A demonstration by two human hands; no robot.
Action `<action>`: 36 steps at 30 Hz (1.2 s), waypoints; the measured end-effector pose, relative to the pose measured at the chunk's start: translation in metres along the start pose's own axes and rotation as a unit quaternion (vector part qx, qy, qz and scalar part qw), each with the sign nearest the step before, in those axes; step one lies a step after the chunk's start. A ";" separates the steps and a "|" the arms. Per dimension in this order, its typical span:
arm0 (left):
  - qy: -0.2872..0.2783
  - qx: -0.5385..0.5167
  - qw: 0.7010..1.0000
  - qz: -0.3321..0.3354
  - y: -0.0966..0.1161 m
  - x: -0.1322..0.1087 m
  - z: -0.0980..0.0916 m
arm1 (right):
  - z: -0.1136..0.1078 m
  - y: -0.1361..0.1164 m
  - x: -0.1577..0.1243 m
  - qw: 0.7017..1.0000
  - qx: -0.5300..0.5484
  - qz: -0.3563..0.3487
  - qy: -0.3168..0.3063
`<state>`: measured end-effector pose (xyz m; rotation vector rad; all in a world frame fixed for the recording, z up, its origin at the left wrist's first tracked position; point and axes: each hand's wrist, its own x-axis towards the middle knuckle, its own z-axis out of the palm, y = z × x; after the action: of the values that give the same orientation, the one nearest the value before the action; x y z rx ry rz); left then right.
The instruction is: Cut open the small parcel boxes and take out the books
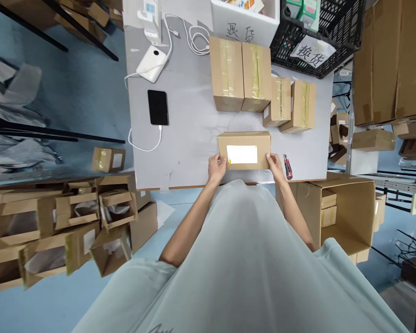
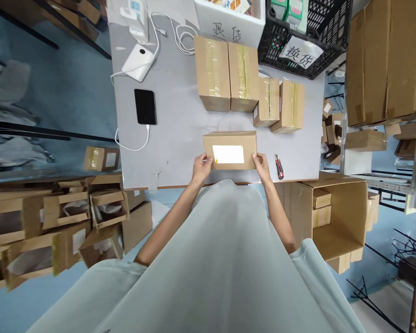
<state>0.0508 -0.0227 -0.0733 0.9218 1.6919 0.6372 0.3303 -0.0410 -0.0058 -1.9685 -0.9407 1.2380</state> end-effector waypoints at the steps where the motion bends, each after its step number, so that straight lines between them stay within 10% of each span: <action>1: 0.010 0.028 0.999 0.009 -0.001 -0.003 -0.009 | 0.007 0.002 -0.001 0.999 0.018 0.032 -0.009; 9: -0.039 0.136 0.990 0.001 -0.005 -0.005 -0.031 | 0.030 0.023 -0.005 0.976 0.060 0.209 0.008; 23: -0.133 0.069 0.989 0.001 -0.034 0.030 -0.048 | 0.047 0.049 -0.013 0.986 0.010 0.157 0.056; 30: -0.067 0.125 0.989 0.049 -0.021 0.029 -0.049 | 0.029 0.050 0.001 0.989 0.004 0.150 0.009; 36: 0.028 0.183 0.966 0.181 0.034 0.035 -0.016 | -0.023 0.046 0.053 0.994 0.001 0.104 0.042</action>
<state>0.0392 0.0253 -0.0606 1.5128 1.7373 0.6013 0.3789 -0.0258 -0.0599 -2.1421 -0.7060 1.2557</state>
